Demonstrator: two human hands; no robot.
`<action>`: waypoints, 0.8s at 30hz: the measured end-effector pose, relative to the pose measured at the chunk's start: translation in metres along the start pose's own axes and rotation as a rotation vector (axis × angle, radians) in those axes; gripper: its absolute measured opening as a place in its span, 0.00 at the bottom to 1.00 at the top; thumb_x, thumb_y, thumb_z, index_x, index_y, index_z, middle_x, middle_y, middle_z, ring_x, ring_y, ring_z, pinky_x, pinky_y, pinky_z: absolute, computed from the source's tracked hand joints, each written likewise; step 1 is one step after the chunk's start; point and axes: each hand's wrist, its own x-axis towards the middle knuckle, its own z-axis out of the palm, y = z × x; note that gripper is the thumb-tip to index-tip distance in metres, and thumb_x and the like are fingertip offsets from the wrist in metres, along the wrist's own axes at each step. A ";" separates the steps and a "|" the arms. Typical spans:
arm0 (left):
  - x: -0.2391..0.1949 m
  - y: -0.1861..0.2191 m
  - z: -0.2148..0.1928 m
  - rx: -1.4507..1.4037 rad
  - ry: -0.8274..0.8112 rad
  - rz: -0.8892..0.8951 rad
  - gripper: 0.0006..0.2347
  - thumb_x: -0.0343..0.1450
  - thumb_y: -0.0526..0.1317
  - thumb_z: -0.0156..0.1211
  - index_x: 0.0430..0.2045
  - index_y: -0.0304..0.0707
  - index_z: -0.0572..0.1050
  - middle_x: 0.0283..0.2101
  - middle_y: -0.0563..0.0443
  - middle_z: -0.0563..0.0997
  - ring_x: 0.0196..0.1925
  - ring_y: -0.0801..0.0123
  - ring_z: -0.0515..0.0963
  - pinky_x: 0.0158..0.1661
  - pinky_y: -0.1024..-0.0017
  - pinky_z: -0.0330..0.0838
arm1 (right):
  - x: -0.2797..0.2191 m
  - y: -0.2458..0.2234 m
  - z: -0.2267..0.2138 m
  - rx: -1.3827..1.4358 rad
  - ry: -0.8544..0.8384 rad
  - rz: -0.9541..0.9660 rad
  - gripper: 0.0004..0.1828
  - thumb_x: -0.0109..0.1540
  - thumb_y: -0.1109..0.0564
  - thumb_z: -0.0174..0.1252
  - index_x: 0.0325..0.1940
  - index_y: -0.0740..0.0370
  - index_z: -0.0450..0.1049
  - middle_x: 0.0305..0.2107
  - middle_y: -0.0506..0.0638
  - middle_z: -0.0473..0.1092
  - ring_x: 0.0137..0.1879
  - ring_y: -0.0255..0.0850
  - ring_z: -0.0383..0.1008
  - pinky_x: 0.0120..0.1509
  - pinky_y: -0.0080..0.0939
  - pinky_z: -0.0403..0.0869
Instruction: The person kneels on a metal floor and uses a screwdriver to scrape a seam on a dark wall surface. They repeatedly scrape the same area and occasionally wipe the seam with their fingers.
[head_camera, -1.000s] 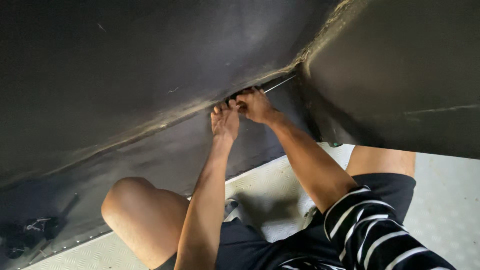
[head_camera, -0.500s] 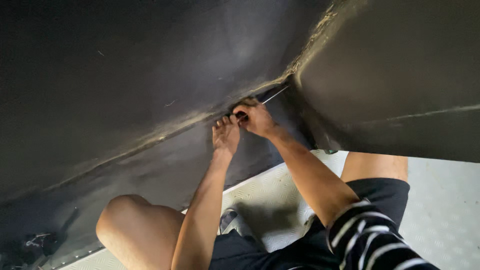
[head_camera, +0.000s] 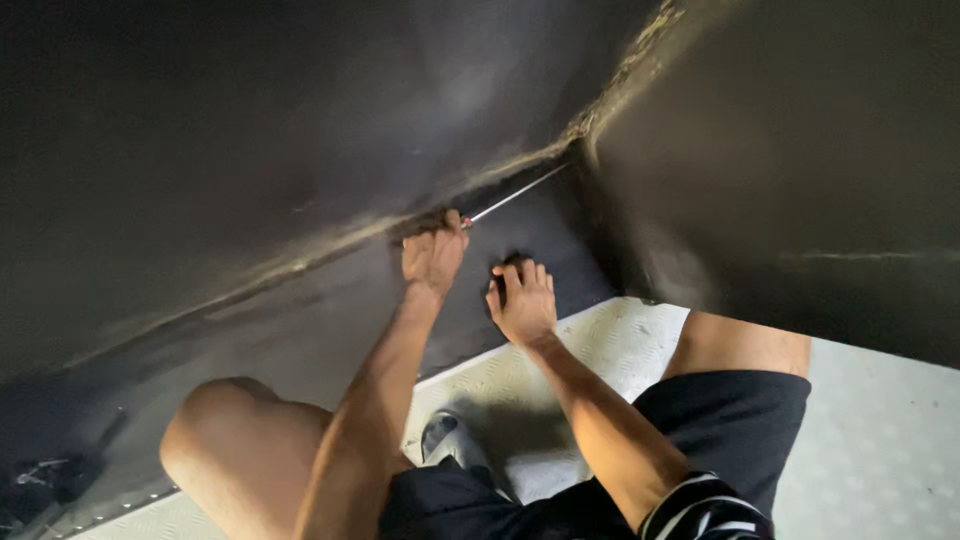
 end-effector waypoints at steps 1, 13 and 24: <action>0.001 -0.001 -0.001 0.007 0.021 0.031 0.18 0.78 0.56 0.48 0.35 0.40 0.73 0.30 0.43 0.83 0.26 0.57 0.85 0.27 0.59 0.79 | 0.001 0.001 0.001 -0.006 -0.002 0.005 0.12 0.59 0.52 0.61 0.46 0.56 0.75 0.41 0.56 0.68 0.48 0.55 0.69 0.51 0.56 0.68; 0.014 -0.016 -0.016 -0.143 -0.169 0.210 0.24 0.79 0.60 0.40 0.40 0.38 0.74 0.23 0.43 0.84 0.24 0.55 0.84 0.27 0.58 0.78 | 0.008 0.000 -0.003 -0.033 -0.037 0.016 0.13 0.60 0.51 0.60 0.45 0.56 0.75 0.40 0.55 0.68 0.47 0.54 0.69 0.50 0.56 0.67; 0.014 -0.026 -0.026 -1.532 -1.149 -0.314 0.24 0.72 0.64 0.54 0.23 0.41 0.67 0.15 0.64 0.57 0.11 0.81 0.53 0.11 0.77 0.47 | 0.009 -0.004 -0.005 -0.032 -0.050 0.042 0.13 0.58 0.50 0.60 0.44 0.56 0.75 0.39 0.55 0.69 0.47 0.54 0.69 0.50 0.55 0.67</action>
